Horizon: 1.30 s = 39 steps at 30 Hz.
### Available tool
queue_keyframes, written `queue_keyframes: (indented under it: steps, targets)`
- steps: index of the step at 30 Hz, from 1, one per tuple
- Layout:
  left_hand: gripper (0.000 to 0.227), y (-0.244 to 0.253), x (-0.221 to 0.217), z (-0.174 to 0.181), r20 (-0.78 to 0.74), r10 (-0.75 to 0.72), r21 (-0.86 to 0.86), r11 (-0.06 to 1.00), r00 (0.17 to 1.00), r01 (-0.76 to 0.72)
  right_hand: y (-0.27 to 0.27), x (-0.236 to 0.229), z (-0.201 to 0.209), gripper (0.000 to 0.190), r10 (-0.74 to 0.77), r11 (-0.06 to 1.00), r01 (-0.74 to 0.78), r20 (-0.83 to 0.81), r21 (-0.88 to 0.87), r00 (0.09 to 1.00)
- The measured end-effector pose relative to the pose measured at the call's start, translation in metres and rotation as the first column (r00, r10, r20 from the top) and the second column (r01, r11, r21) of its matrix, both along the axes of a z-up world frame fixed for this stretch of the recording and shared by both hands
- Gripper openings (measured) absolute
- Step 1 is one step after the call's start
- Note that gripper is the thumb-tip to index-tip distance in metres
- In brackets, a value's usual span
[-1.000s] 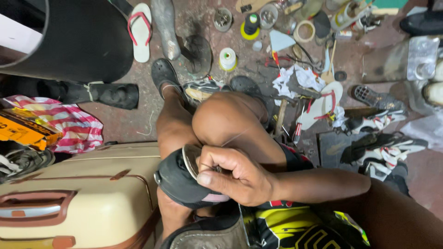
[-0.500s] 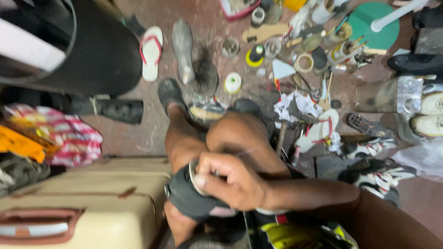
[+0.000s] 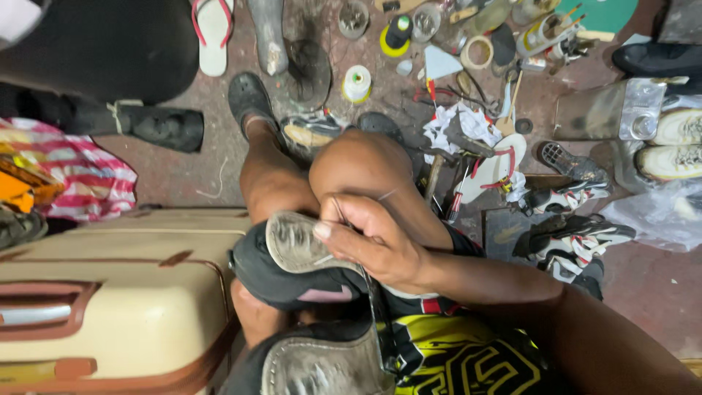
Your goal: The person sits on the floor and sews the sole of a black shoe using a needle and white thread. They repeatedly push the needle through the sole and pull the thread tight to secure the stitching.
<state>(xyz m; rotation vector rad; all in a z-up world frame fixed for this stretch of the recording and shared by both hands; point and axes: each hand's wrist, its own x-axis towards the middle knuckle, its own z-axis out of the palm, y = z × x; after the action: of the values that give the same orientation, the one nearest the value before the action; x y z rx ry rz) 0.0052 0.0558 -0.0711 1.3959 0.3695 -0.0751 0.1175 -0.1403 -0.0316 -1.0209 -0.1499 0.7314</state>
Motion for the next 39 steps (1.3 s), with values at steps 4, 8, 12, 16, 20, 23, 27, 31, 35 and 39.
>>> queue_keyframes:
  steps: [4, 8, 12, 16, 20, 23, 27, 31, 35, 39]
  targets:
    - [0.058, 0.006, 0.008, 0.015, -0.007, 0.001, -0.042, 0.999, 1.000, -0.002, -0.009, 0.020, 0.001, 0.015, 0.044, 0.997, -0.043, 0.013, -0.060, 0.999]
    - [0.066, 0.015, 0.006, 0.024, -0.033, 0.034, -0.096, 0.995, 0.999, -0.037, -0.040, 0.028, -0.005, 0.018, -0.045, 0.989, 0.088, 0.322, -0.119, 0.946]
    - [0.068, 0.011, -0.005, 0.031, -0.052, -0.059, 0.164, 0.984, 0.997, 0.067, -0.061, 0.023, -0.015, 0.018, -0.093, 0.918, 0.245, 0.430, -0.313, 0.898]
    - [0.051, -0.011, -0.007, 0.039, -0.110, 0.081, 0.211, 0.976, 0.991, -0.056, -0.070, 0.000, -0.004, 0.019, 0.064, 0.877, 0.251, 0.618, -0.409, 0.784]
    - [0.038, -0.019, -0.009, 0.041, -0.088, 0.170, 0.343, 0.930, 0.981, -0.130, -0.055, -0.009, -0.003, 0.025, 0.071, 0.935, 0.163, 0.617, -0.315, 0.784]
    - [0.034, -0.016, -0.013, 0.038, -0.031, 0.121, 0.388, 0.916, 0.992, -0.100, -0.056, -0.005, -0.006, 0.028, 0.109, 0.960, 0.089, 0.650, -0.264, 0.752]
    - [0.033, -0.009, -0.018, 0.037, -0.043, 0.131, 0.432, 0.896, 0.990, -0.099, -0.054, -0.002, -0.008, 0.032, 0.140, 0.964, 0.052, 0.669, -0.259, 0.730]
    - [0.038, 0.000, -0.019, 0.036, -0.024, 0.089, 0.318, 0.945, 0.996, -0.077, -0.052, -0.001, -0.009, 0.037, 0.156, 0.969, 0.022, 0.680, -0.245, 0.716]
    - [0.039, 0.015, -0.020, 0.040, -0.123, 0.018, 0.264, 0.965, 0.992, 0.015, -0.052, 0.001, -0.011, 0.043, 0.127, 0.979, 0.030, 0.715, -0.203, 0.687]
    - [0.033, 0.016, -0.021, 0.036, -0.078, 0.041, 0.328, 0.944, 0.996, -0.013, -0.051, 0.001, -0.014, 0.045, 0.141, 0.976, 0.033, 0.732, -0.218, 0.667]
